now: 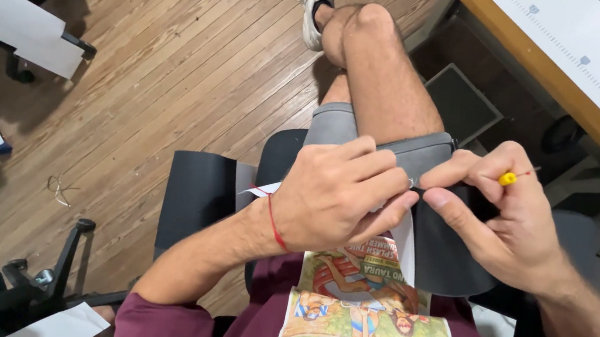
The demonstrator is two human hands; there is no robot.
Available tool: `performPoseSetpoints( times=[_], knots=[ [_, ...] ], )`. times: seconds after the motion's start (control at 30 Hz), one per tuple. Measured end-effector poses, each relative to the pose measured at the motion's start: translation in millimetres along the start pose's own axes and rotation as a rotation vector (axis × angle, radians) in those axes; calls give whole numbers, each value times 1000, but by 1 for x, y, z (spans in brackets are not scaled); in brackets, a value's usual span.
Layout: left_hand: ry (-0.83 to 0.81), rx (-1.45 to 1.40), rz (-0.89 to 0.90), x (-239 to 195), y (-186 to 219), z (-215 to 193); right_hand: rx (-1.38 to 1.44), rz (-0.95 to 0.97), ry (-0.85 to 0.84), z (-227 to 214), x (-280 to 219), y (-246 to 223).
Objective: Refining the edge of a black leather piece using a small hand tool
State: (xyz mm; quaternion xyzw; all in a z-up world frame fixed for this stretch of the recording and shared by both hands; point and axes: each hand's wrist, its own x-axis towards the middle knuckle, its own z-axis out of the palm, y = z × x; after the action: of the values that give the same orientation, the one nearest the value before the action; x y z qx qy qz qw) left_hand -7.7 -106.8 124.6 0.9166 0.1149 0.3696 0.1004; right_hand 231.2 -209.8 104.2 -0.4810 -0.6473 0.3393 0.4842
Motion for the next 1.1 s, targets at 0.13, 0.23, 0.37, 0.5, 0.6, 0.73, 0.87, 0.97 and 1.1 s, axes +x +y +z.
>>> performPoseSetpoints(
  times=[0.13, 0.23, 0.37, 0.5, 0.6, 0.73, 0.87, 0.97, 1.1],
  knots=[
    [-92, -73, -70, -5, -2, -2, 24, -6, -46, -3, -4, 0],
    [-202, -403, -98, -3, -8, -5, -2, -40, -91, -5, -3, -4],
    [-95, -700, -109, -5, -7, -1, 261, 67, -84, -11, -3, 3],
    [-1, -839, -42, -13, -9, 12, 304, 210, -81, -17, -4, 21],
    [-14, -846, 39, -13, -9, 20, 577, 134, -183, -8, 7, 15],
    [23, -926, -21, -21, 1, 35, 538, 200, -52, 2, -1, 52],
    [51, -841, -90, -20, 8, 30, 385, 45, -17, 6, 16, 37],
    [116, -788, -142, -17, 16, 19, 138, -49, 0, -12, 15, 32],
    [158, -655, -299, -23, 22, 10, -176, -11, 87, -25, -19, 7]
  ],
)
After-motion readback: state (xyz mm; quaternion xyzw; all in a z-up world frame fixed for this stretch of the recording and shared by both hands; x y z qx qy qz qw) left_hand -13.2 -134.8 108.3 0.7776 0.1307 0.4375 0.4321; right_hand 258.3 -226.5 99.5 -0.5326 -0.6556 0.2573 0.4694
